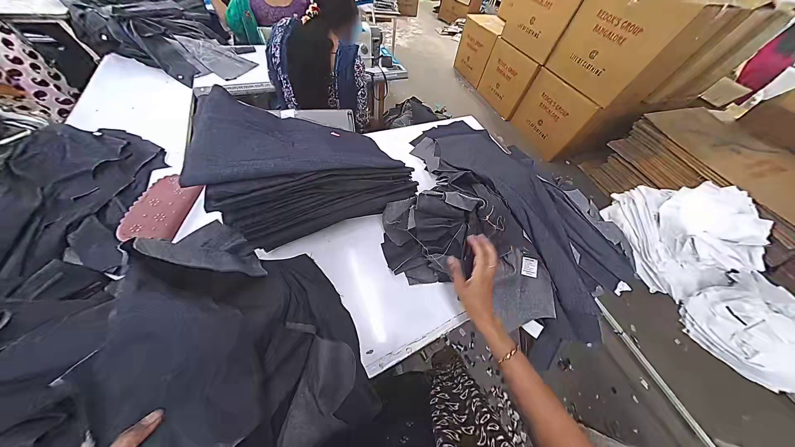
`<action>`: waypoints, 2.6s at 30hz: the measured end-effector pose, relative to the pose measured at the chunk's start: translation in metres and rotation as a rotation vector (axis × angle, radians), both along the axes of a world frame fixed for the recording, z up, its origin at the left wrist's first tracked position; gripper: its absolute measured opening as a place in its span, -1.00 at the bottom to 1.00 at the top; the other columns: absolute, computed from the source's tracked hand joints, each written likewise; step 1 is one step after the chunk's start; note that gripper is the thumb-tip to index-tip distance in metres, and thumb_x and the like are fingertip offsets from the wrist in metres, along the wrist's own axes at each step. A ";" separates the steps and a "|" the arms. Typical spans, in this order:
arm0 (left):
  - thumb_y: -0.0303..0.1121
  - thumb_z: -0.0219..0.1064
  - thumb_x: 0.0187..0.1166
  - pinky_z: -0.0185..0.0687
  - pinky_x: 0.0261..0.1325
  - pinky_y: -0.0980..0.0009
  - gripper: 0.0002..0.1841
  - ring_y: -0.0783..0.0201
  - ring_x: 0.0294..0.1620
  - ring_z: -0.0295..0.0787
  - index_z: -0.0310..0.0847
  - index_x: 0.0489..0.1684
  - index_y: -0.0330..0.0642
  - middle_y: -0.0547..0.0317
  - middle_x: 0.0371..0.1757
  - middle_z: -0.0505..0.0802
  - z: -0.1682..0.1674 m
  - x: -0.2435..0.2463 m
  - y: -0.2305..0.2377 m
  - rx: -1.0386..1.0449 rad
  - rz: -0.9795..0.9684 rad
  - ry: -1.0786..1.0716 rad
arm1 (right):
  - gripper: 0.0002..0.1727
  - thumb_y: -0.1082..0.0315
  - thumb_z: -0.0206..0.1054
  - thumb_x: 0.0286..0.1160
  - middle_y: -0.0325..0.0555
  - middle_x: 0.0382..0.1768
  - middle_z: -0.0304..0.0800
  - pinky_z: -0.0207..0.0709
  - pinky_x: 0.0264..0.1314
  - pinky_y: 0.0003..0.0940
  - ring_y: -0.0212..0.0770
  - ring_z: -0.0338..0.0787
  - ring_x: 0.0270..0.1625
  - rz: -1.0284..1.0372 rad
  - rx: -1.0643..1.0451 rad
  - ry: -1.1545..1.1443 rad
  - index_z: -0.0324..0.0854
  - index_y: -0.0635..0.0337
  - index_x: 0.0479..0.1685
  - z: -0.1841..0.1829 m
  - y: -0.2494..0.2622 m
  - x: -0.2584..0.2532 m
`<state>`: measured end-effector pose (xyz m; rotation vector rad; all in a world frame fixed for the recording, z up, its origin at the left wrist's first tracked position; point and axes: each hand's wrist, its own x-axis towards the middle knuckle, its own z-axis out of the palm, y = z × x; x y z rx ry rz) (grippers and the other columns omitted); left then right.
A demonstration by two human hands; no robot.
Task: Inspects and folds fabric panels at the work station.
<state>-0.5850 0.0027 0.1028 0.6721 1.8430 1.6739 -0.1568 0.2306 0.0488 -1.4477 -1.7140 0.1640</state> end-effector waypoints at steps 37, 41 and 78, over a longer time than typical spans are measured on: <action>-0.20 0.34 0.55 0.19 0.64 -0.23 -0.67 -0.02 0.13 0.86 0.80 0.06 -0.25 -0.06 -0.05 0.93 0.058 0.254 0.019 0.214 -1.457 0.763 | -0.66 0.45 0.11 0.67 0.40 0.00 0.81 0.62 0.29 -0.14 0.02 0.82 0.13 -0.284 0.254 -0.174 0.72 0.59 -0.01 0.156 -0.198 0.121; -0.24 0.35 0.60 0.36 0.46 -0.23 -0.70 -0.07 -0.02 0.85 0.79 0.00 -0.33 -0.14 -0.16 0.90 0.023 0.256 0.019 0.160 -1.692 0.553 | -0.71 0.55 0.10 0.67 0.13 -0.04 0.83 0.55 0.33 -0.63 -0.54 0.76 0.13 -0.346 0.618 -0.075 0.64 0.71 -0.06 0.212 -0.210 0.140; -0.46 0.60 0.00 0.50 0.15 -0.40 -0.20 -0.31 0.43 0.68 0.66 0.51 0.03 -0.15 0.54 0.69 -0.131 0.075 -0.043 -0.409 -0.647 1.172 | -0.27 0.46 0.61 0.03 0.09 0.53 0.59 0.51 0.35 0.28 0.28 0.56 0.54 0.905 -0.692 -0.649 0.66 -0.04 0.43 -0.035 -0.094 -0.085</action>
